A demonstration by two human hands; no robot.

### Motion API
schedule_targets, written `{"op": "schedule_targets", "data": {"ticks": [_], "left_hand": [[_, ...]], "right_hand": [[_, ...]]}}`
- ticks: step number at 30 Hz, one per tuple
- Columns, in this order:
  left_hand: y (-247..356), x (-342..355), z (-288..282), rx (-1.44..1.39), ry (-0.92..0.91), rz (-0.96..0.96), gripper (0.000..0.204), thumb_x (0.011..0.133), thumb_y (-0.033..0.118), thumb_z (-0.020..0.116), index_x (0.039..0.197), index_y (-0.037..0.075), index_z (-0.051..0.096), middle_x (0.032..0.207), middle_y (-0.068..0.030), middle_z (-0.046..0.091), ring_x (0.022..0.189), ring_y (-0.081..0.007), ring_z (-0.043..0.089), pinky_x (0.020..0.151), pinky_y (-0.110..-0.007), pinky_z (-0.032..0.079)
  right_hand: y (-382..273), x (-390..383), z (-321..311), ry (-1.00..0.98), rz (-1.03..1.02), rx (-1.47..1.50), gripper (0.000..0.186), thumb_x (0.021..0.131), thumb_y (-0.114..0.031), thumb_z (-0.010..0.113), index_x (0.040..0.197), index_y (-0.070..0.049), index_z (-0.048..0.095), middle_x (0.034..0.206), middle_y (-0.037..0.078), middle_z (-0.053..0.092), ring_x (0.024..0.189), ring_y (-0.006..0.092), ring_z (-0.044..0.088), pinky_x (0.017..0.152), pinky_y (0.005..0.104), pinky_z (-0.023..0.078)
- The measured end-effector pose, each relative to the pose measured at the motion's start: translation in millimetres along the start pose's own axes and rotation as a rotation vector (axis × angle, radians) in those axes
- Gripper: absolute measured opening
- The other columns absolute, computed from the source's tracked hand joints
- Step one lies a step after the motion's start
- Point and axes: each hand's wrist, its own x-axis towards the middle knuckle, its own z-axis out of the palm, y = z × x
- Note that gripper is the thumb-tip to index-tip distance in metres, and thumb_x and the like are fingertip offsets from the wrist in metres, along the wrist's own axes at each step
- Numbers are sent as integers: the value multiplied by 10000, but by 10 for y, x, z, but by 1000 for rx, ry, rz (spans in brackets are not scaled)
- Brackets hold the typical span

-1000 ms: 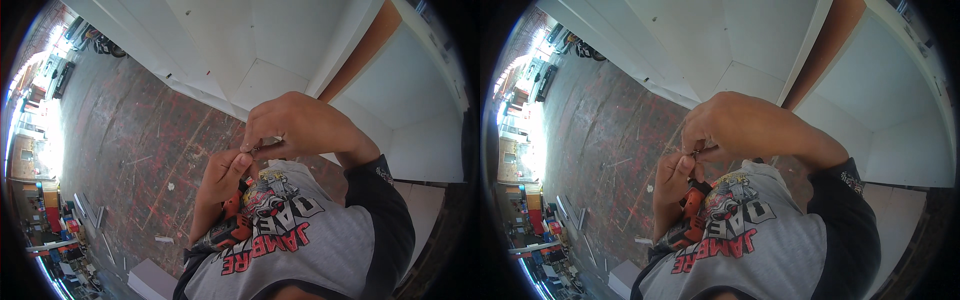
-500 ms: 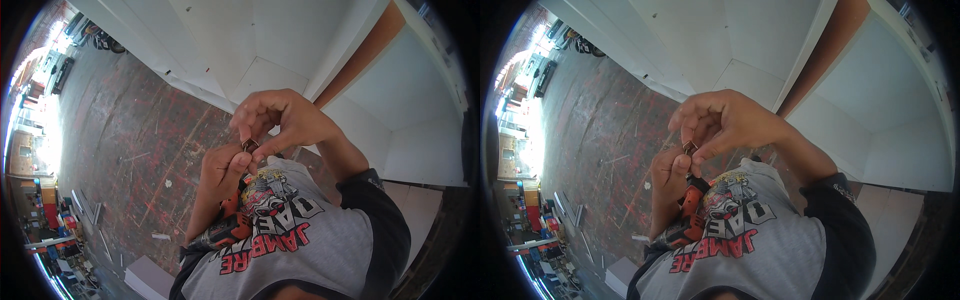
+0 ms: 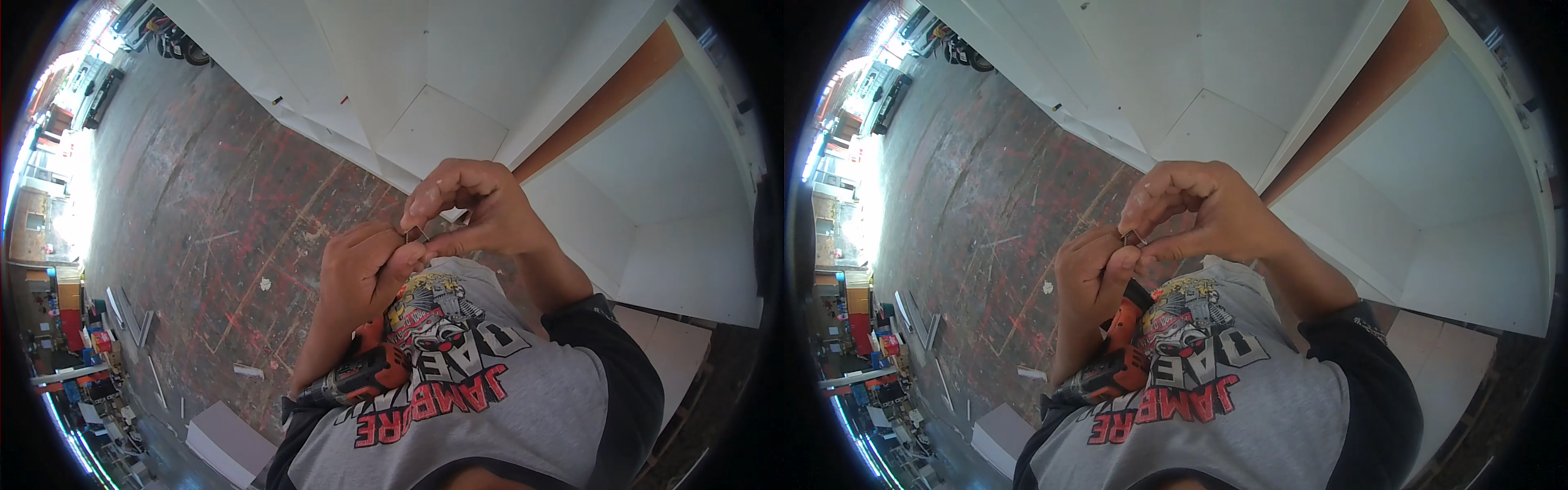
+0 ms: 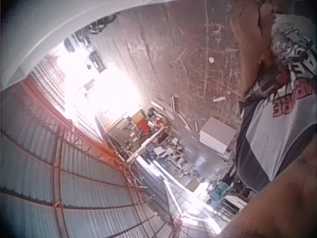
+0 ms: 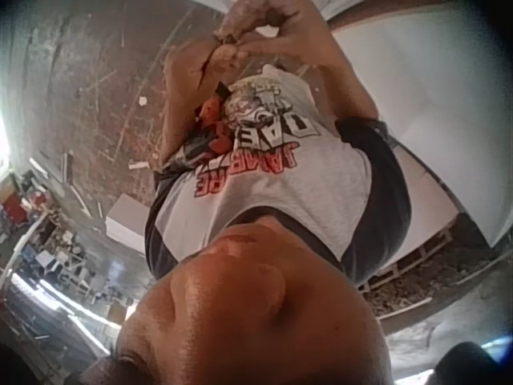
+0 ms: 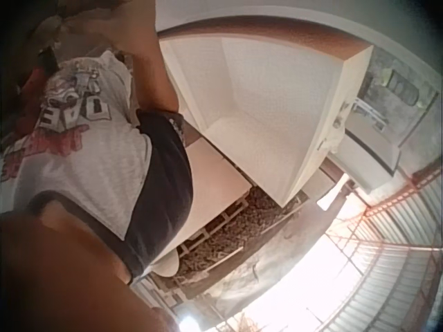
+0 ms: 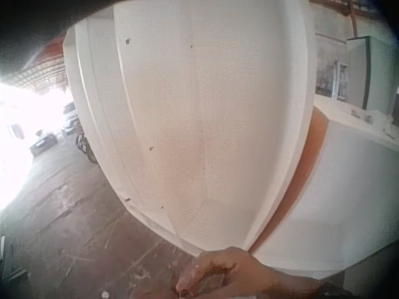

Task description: The person attaches metal corner brackets to the interior of a white cabinet using a power drill and screws, handling one screw and bracket at a time.

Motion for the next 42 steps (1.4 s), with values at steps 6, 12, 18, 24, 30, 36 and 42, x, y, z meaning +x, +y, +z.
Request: {"op": "schedule_targets", "data": {"ticks": [6,12,18,24,30,36,42], "left_hand": [[4,-14,-33,22,21,-22,319,921,269,696,706,39,643,652,-96,583,585,-280,582,544,-358,446],[-79,-122,29,-164,61,-134,371,934,334,683,715,36,651,640,-81,591,596,-246,600,567,-333,448],[-67,-117,60,-152,37,-212,423,931,396,688,763,9,659,683,-90,623,619,-246,619,585,-329,462],[-101,-124,73,-147,87,-235,425,920,401,702,798,-4,673,698,-90,639,641,-236,638,591,-330,474],[-136,-77,72,-138,61,-221,384,905,362,735,798,-2,679,679,-95,638,622,-217,625,588,-321,473],[-218,-118,79,-218,165,-344,295,864,273,800,866,1,687,658,-11,608,640,-65,542,586,-247,427],[-185,-93,93,-476,314,-335,306,921,271,757,974,-23,688,672,48,533,599,-37,443,541,-220,337]], "right_hand": [[34,-5,52,-14,-232,-74,395,736,106,824,1056,-43,648,1027,86,721,1048,249,709,857,356,595],[16,-34,89,-41,-145,-176,395,775,99,798,1111,-41,643,1036,98,722,1066,247,705,861,356,594],[75,-92,205,21,-133,-248,318,845,58,738,1122,-38,614,1068,101,710,991,189,695,830,309,568],[72,-106,232,88,-140,-132,306,862,38,732,1126,-38,596,1077,84,696,993,149,667,829,298,545],[37,-121,191,83,-63,-63,306,868,54,716,1129,-42,588,1097,78,688,1013,142,662,840,294,531],[167,-127,290,159,-106,-135,326,849,100,667,1129,-48,589,1103,74,685,1040,157,660,855,291,524],[188,-101,382,276,-258,-363,346,828,65,701,1131,-69,604,1082,68,684,1009,149,659,820,287,520]]}}
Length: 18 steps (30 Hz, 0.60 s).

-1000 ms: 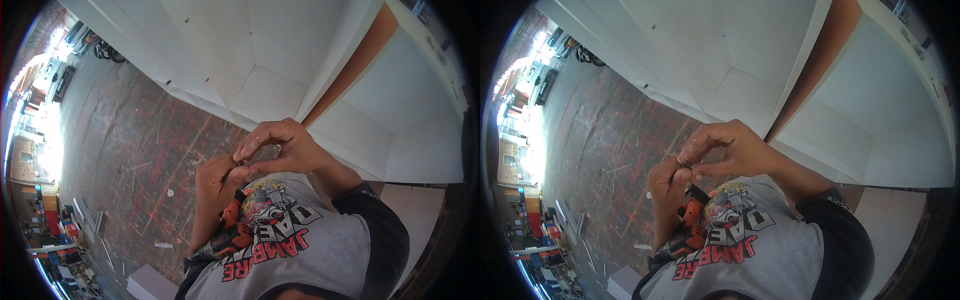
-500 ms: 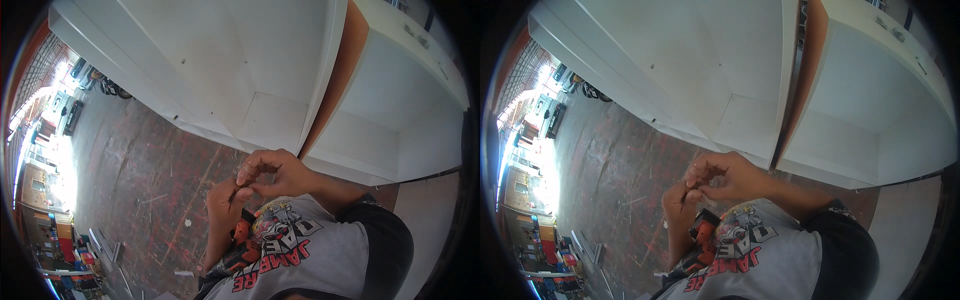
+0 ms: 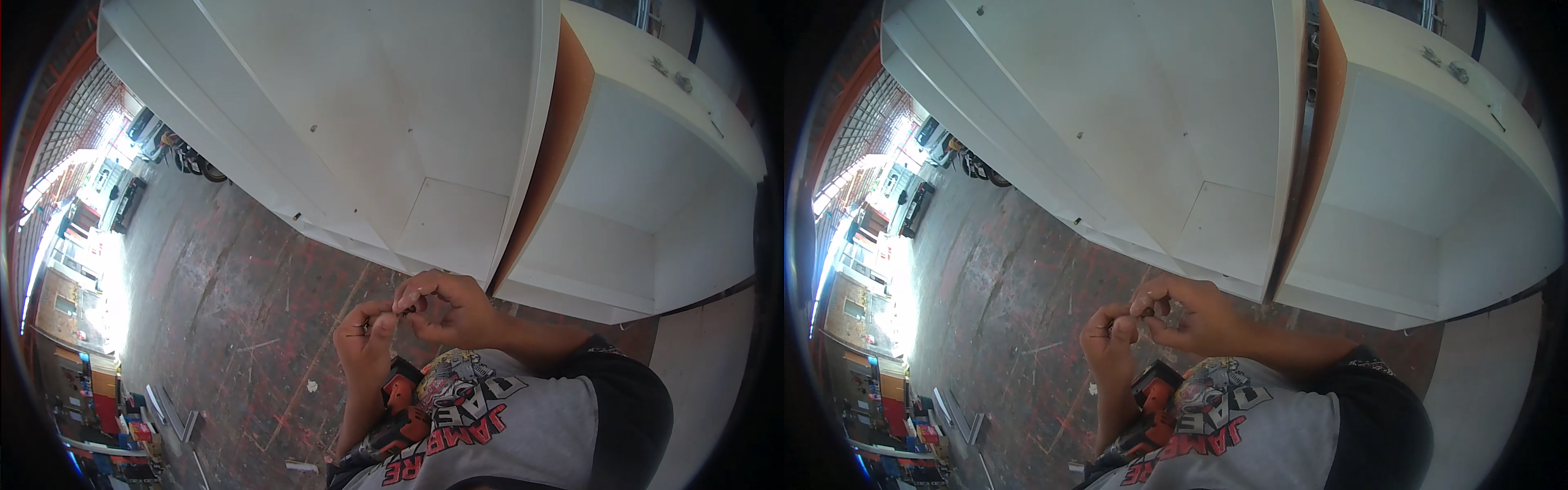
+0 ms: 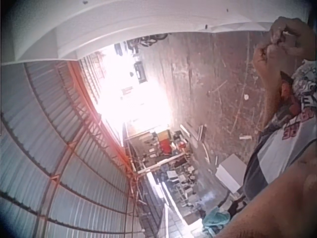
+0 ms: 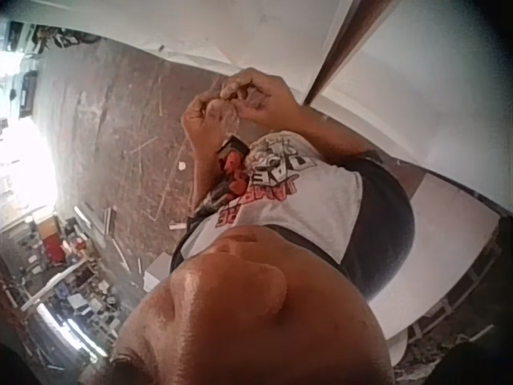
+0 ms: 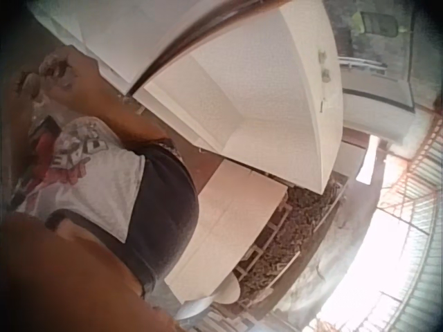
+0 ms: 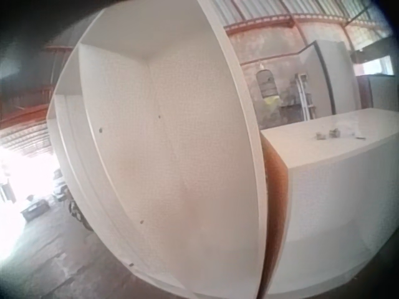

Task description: The person attaches metal corner brackets to the interior of a white cabinet using a power drill and screws, handling one screw and bracket at a time.

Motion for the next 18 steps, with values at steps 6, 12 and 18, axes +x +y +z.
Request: {"op": "schedule_targets", "data": {"ticks": [6,12,18], "left_hand": [[-56,-5,-79,-351,-72,-310,246,955,229,718,967,-15,691,710,33,561,594,-53,451,545,-219,332],[-24,-45,-87,-252,-36,-288,233,940,222,739,965,-7,702,726,36,577,612,-41,457,555,-211,351],[8,-63,-163,-72,-35,-126,225,917,201,767,970,-14,725,796,10,668,713,-33,544,624,-185,418]], "right_hand": [[-75,-4,4,-13,-15,-149,347,837,25,721,1149,-76,609,1083,67,687,925,128,636,757,264,497],[11,-116,154,47,-92,-131,460,864,58,702,1266,-30,499,1120,117,659,964,157,649,783,292,517],[40,-165,293,214,-162,-205,454,862,16,740,1264,-42,538,1113,112,701,942,196,708,761,312,565]]}}
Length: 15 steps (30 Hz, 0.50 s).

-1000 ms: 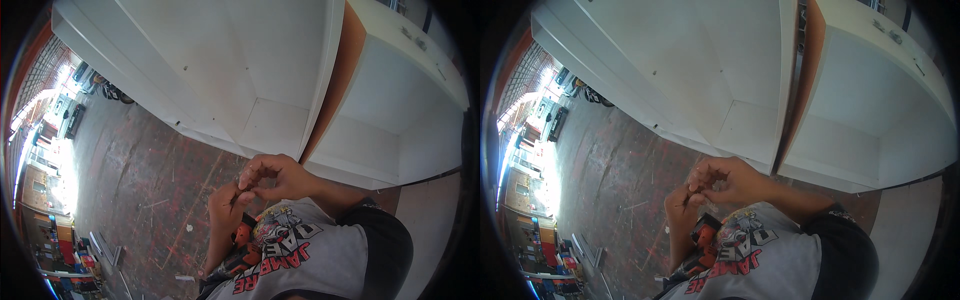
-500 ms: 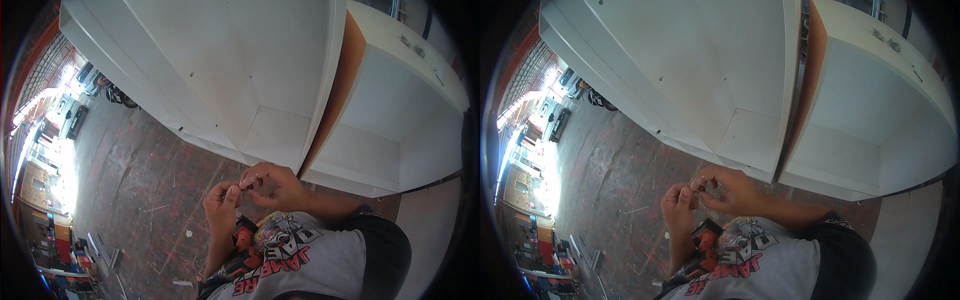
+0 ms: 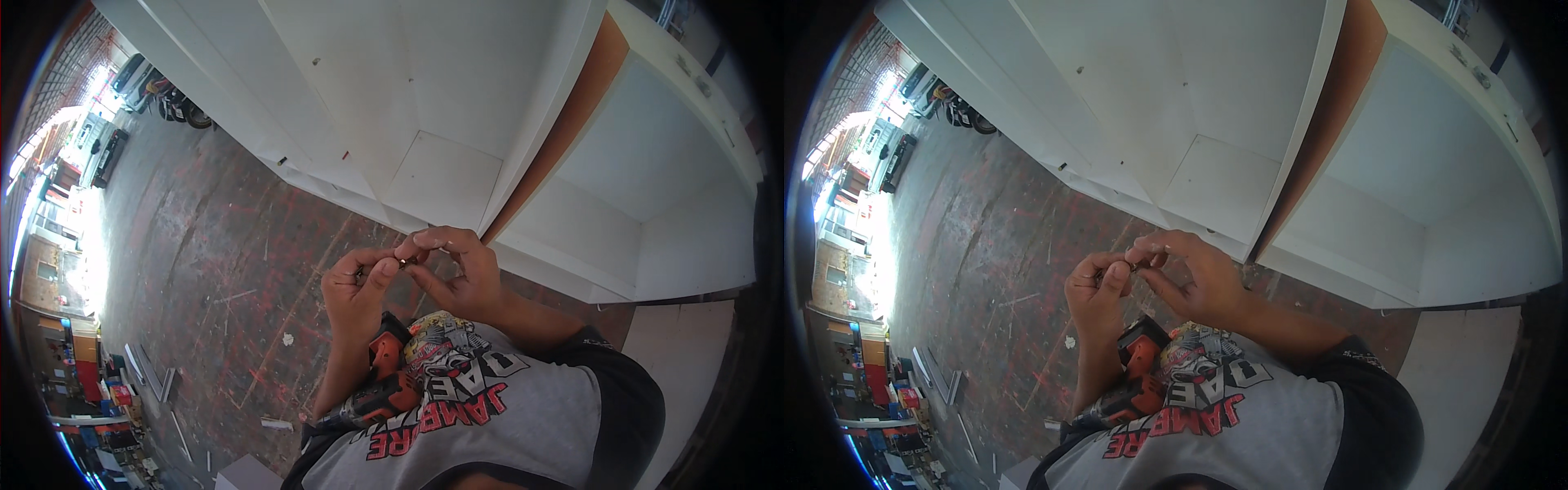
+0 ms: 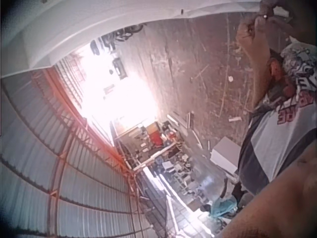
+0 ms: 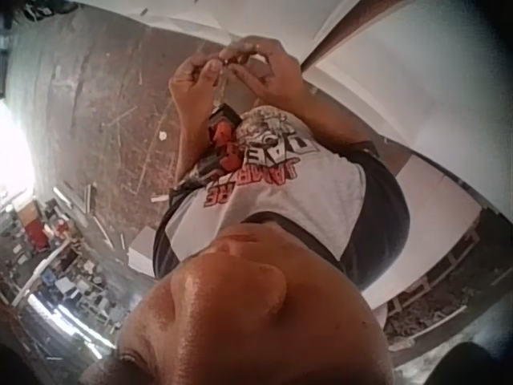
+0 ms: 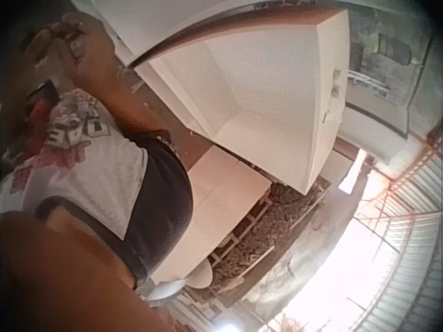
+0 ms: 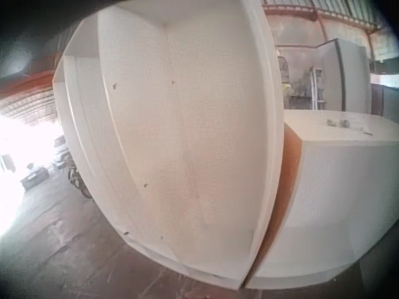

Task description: The person attaches metal corner brackets to the interior of a white cabinet using a power drill and screws, handling one screw and bracket at a time.

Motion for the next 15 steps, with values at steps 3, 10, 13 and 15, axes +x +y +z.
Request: {"op": "schedule_targets", "data": {"ticks": [3,10,13,15], "left_hand": [[-4,-17,-38,48,-12,49,227,905,192,782,978,-16,731,845,-12,713,753,-36,588,669,-187,457],[9,-81,-140,31,-86,51,209,898,146,785,980,-36,725,830,-26,714,720,-32,594,646,-174,455],[-7,-121,-180,-20,-118,44,196,899,115,779,997,-43,719,805,-12,705,703,-20,580,617,-160,432],[62,-137,-170,-54,-56,20,190,901,96,771,1022,-39,714,768,17,682,682,0,550,584,-154,397]], "right_hand": [[-81,47,-34,-72,-21,-147,415,845,1,766,1218,-53,591,1097,94,709,932,205,712,764,317,573],[-138,74,-30,-153,-37,-225,413,834,41,750,1202,-71,601,1004,91,718,926,230,711,778,327,570],[-183,97,13,-119,-27,-221,408,814,-7,777,1183,-104,635,961,36,727,876,216,708,745,320,566],[-238,114,51,-137,-55,-259,419,806,-2,778,1185,-107,634,956,29,728,869,211,709,736,323,566]]}}
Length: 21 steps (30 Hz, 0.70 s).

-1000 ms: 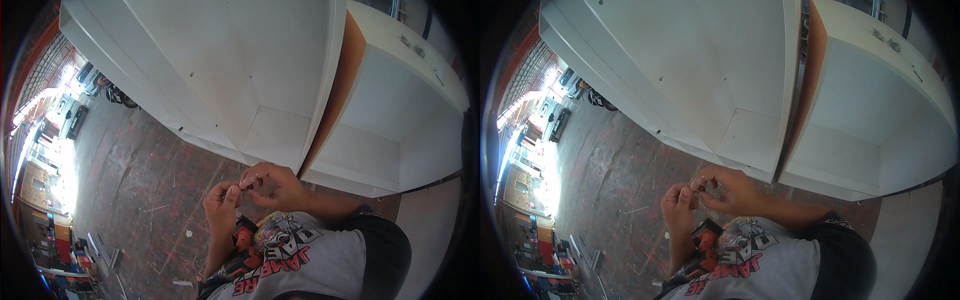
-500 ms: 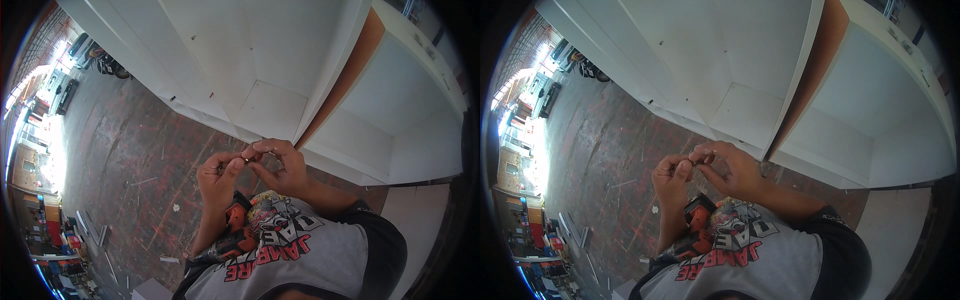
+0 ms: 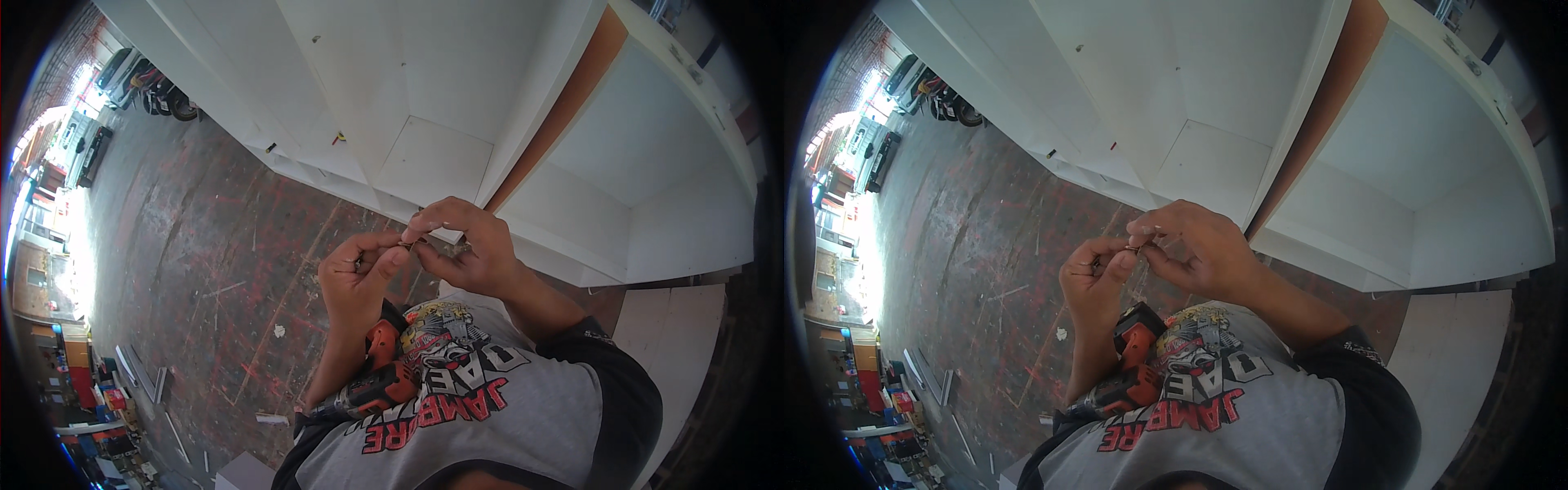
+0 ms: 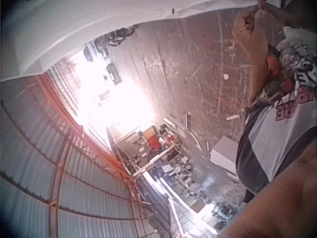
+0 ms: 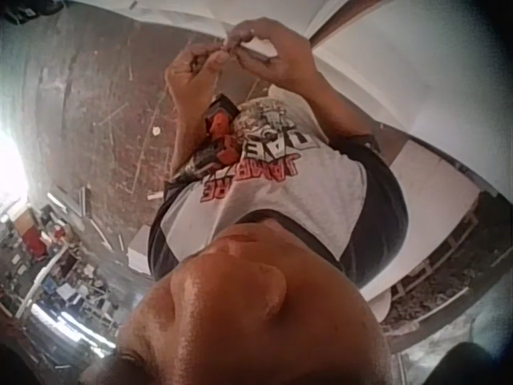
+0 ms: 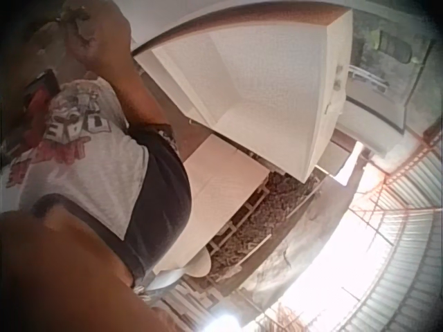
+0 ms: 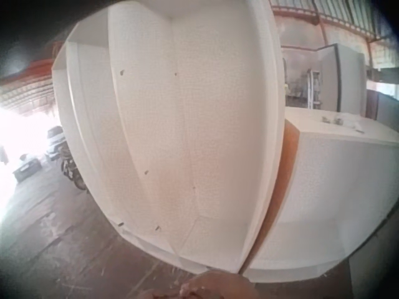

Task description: The person attaches metal corner brackets to the interior of a white cabinet using a power drill and screws, handling one screw and bracket at a time.

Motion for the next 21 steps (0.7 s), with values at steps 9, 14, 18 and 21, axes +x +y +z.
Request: {"op": "schedule_targets", "data": {"ticks": [9,14,18,21], "left_hand": [[-162,-42,-252,-180,-38,-154,149,938,121,732,1002,-10,703,724,66,588,599,0,436,522,-182,309],[-347,58,-304,-784,35,-223,158,1010,196,633,972,46,603,655,77,357,564,-49,311,508,-236,253],[-601,245,-355,-997,240,-196,150,1037,219,591,977,87,555,651,54,272,563,-68,276,508,-253,246],[-832,367,-278,-967,341,-271,185,1046,248,578,942,105,527,645,60,255,564,-65,258,517,-263,257]], "right_hand": [[-93,26,153,-90,-136,-281,471,765,0,791,1190,-135,640,969,27,719,858,238,703,721,336,564],[-195,-281,413,-74,113,-233,442,747,-15,777,1164,-104,662,1114,99,661,1052,283,629,831,389,541],[31,-916,643,-857,229,388,550,723,-105,798,1239,-83,611,1214,117,608,1164,328,583,1009,443,459],[40,-956,732,-973,298,422,588,737,-135,797,1284,-84,587,1231,127,584,1179,339,580,1006,448,460]]}}
